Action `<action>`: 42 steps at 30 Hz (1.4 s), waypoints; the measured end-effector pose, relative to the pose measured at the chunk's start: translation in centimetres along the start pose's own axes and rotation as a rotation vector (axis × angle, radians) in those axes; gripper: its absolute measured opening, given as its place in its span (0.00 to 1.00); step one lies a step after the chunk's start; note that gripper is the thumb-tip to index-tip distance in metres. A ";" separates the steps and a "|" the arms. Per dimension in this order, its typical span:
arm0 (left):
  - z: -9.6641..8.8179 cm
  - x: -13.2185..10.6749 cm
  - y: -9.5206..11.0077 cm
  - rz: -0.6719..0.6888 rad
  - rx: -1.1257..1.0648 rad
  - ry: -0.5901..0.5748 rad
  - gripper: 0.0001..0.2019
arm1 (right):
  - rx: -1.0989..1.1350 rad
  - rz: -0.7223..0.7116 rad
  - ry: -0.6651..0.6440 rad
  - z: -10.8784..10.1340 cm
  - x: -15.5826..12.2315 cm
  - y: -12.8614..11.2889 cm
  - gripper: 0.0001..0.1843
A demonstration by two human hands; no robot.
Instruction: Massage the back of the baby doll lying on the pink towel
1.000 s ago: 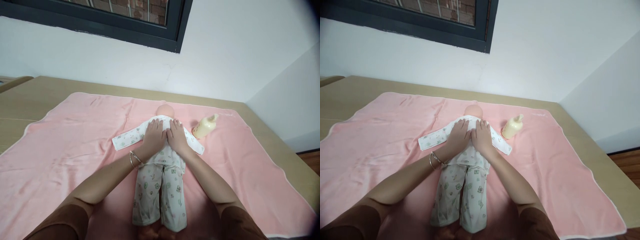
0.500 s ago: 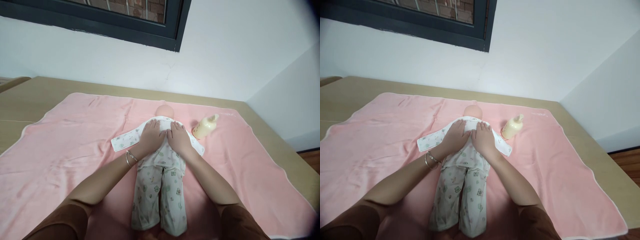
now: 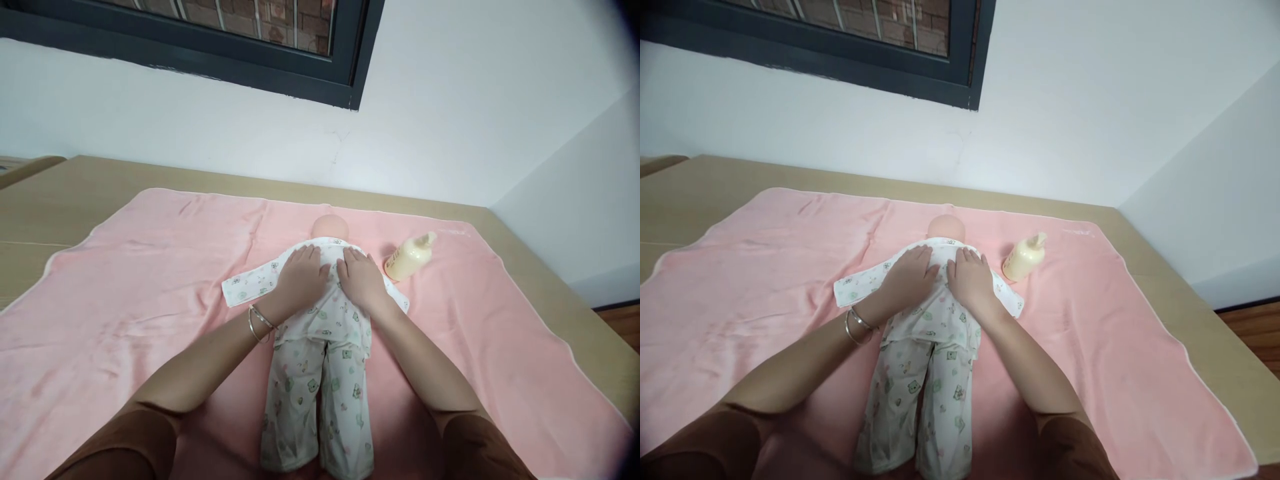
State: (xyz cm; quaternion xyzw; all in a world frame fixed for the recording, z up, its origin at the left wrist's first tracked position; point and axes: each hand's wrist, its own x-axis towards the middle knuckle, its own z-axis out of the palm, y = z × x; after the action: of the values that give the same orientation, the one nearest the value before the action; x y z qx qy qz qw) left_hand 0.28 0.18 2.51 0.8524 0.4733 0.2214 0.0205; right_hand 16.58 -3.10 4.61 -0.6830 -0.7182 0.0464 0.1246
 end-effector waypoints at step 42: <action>4.0 0.6 -0.9 -0.081 -0.147 0.128 0.24 | 0.146 -0.001 0.106 3.7 0.9 1.0 0.33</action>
State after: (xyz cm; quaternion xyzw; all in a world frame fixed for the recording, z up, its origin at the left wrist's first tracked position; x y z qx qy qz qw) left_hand 1.41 1.80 -1.07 0.8129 0.4903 0.3083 0.0617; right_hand 16.59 -1.78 0.96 -0.6733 -0.7056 0.0625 0.2120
